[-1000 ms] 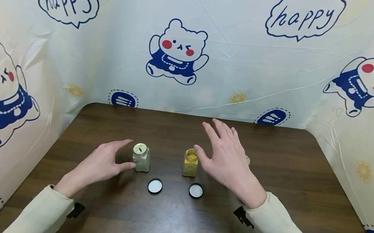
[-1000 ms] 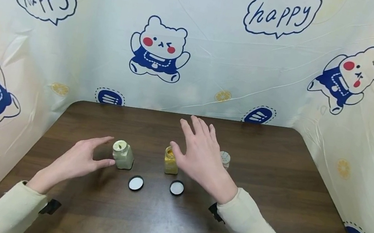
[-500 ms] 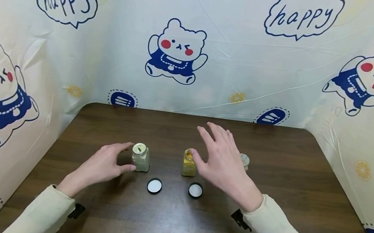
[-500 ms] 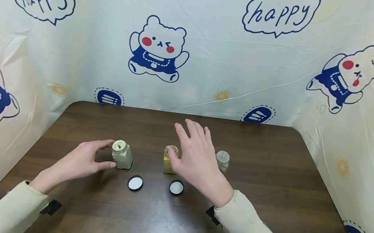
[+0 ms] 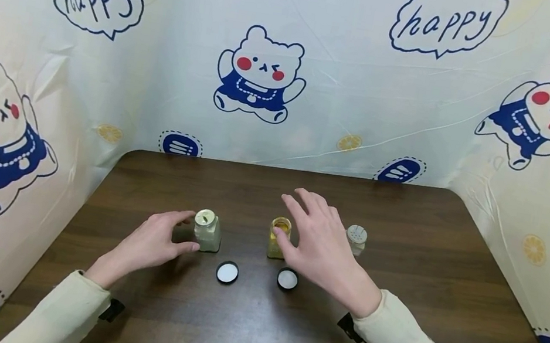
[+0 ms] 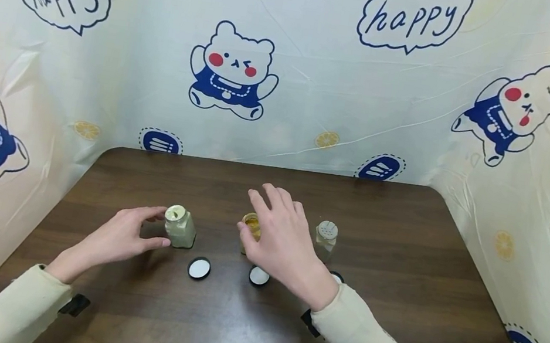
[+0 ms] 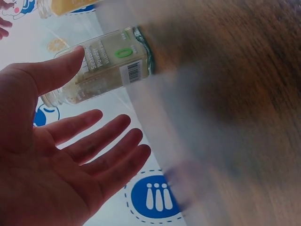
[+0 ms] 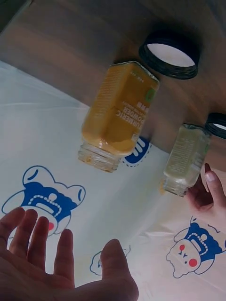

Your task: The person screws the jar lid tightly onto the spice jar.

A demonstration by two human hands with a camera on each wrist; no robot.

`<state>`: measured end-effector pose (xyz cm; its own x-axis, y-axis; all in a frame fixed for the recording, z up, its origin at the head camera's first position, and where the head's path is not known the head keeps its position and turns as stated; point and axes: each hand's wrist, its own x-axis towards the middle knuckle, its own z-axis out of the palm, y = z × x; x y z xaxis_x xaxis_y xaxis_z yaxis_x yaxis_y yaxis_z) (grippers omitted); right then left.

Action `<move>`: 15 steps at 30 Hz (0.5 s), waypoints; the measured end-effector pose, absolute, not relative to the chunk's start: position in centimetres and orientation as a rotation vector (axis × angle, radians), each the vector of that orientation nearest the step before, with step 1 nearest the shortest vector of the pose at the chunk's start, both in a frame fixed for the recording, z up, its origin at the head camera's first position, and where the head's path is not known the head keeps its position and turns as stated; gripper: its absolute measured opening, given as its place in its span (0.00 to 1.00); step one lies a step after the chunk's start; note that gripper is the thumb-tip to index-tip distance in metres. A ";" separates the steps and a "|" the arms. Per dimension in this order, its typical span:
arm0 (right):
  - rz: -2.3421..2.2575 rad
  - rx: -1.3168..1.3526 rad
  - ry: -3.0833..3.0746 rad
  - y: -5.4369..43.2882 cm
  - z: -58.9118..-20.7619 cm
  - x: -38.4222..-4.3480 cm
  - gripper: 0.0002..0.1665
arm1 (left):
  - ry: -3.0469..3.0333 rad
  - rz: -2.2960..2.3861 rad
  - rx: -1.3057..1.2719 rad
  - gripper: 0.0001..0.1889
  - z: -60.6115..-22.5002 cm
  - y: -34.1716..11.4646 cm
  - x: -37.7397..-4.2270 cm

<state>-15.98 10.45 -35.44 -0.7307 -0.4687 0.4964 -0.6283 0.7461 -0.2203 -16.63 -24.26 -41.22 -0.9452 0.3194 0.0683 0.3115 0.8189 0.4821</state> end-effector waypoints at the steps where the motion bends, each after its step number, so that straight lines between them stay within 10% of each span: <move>1: 0.531 0.841 -2.527 10.4 -35.5 -15.9 0.32 | 2.982 0.790 0.520 0.37 -41.2 -24.3 -16.7; 15: 0.662 0.919 -2.603 9.2 -36.8 -15.2 0.32 | 2.956 0.831 0.551 0.36 -42.0 -24.1 -16.9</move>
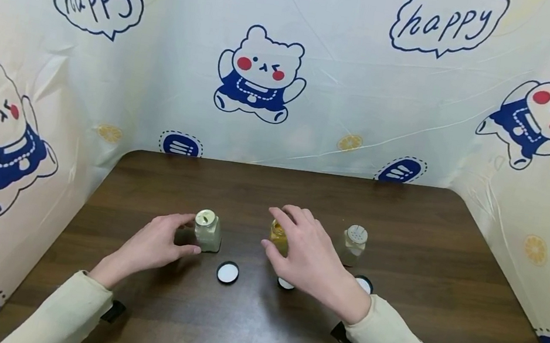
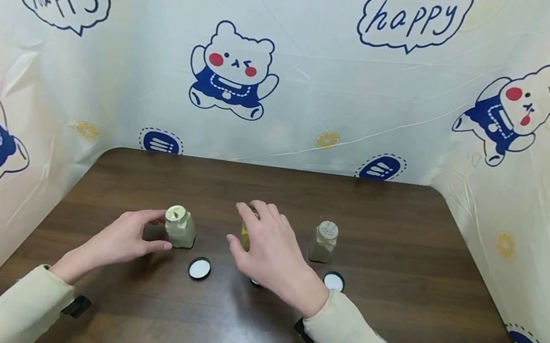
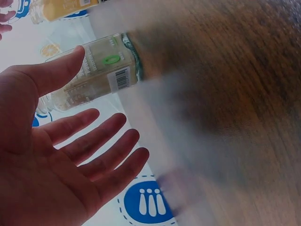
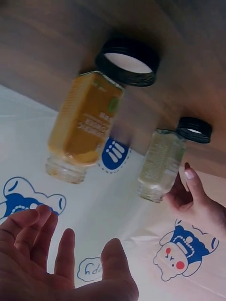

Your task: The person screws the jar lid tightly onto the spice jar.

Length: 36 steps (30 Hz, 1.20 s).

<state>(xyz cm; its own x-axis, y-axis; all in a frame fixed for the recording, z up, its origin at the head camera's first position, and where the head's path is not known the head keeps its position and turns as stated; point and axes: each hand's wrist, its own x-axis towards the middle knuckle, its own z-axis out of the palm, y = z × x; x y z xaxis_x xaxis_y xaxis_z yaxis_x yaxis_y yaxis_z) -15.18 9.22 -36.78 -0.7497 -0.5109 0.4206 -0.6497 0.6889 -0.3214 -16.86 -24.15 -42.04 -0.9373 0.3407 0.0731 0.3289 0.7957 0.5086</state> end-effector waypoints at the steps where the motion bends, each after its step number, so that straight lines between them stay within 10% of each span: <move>1: 0.668 0.924 -2.612 9.1 -36.9 -15.1 0.32 | 2.956 0.833 0.554 0.36 -42.1 -24.1 -16.9; 36: 0.562 1.130 -2.751 6.0 -40.5 -13.8 0.29 | 2.848 0.960 0.535 0.32 -42.8 -24.3 -17.8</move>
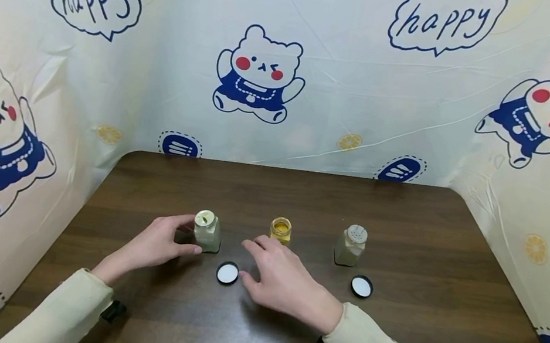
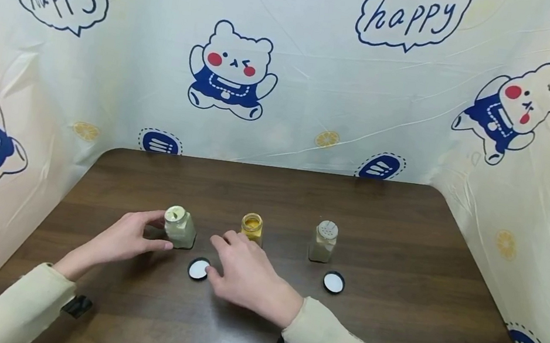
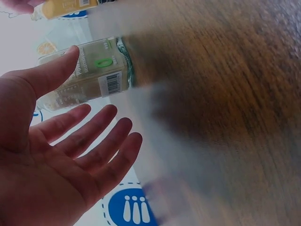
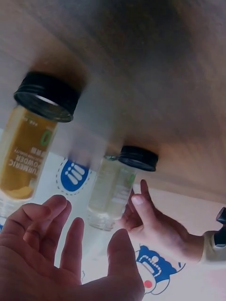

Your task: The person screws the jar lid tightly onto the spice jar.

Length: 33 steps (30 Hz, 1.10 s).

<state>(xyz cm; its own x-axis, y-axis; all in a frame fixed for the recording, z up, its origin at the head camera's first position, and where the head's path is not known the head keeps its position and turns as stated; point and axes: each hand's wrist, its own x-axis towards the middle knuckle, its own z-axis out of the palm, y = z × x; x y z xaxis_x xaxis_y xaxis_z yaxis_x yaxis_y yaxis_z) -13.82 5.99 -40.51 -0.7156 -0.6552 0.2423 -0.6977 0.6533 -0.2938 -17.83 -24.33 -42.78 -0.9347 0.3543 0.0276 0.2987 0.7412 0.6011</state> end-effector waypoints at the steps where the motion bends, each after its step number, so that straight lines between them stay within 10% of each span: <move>1: 0.557 1.135 -2.762 5.9 -40.6 -13.8 0.30 | 2.842 0.961 0.530 0.32 -42.7 -24.3 -17.9; 33: 0.328 1.235 -2.817 3.1 -43.0 -14.1 0.27 | 2.735 0.985 0.493 0.29 -43.2 -24.4 -19.1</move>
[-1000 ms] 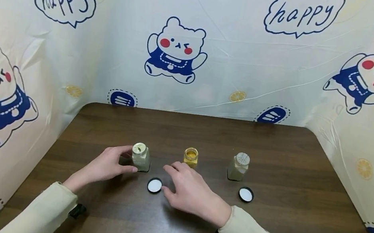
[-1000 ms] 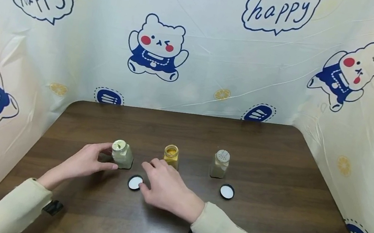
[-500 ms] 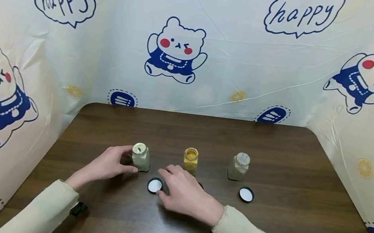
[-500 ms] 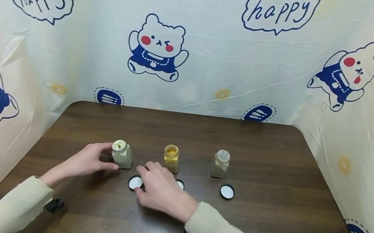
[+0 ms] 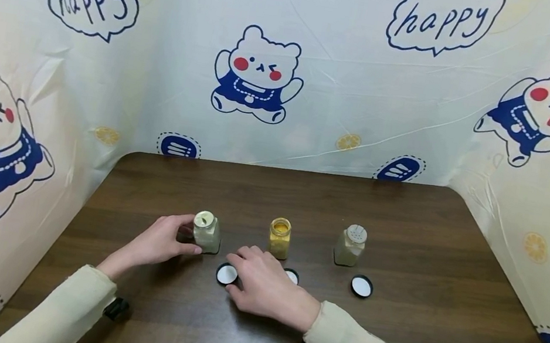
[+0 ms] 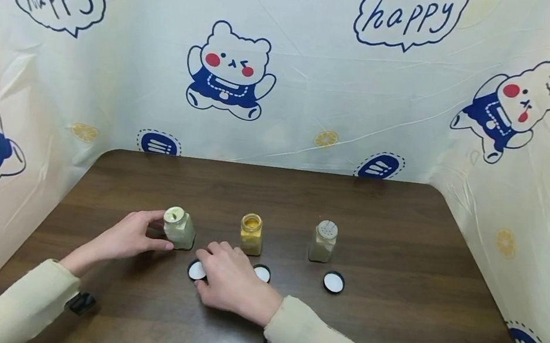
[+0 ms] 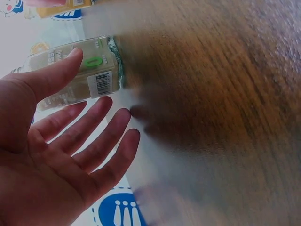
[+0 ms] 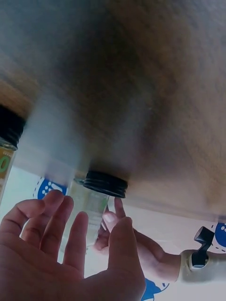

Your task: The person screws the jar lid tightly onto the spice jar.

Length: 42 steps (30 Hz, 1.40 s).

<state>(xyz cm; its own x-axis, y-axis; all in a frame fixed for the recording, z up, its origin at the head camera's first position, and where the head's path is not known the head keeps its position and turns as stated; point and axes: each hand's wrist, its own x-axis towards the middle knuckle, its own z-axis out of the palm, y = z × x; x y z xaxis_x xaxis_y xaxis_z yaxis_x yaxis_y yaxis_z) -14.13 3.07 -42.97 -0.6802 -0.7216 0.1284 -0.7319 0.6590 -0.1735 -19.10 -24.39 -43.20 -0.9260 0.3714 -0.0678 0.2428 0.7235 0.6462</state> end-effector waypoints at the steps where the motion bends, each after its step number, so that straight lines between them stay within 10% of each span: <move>1: 0.323 1.233 -2.821 3.0 -43.0 -14.2 0.27 | 2.736 0.984 0.483 0.29 -43.2 -24.4 -19.1; 42: 0.276 1.258 -2.889 1.8 -43.7 -14.8 0.27 | 2.702 1.013 0.553 0.26 -43.0 -24.5 -19.8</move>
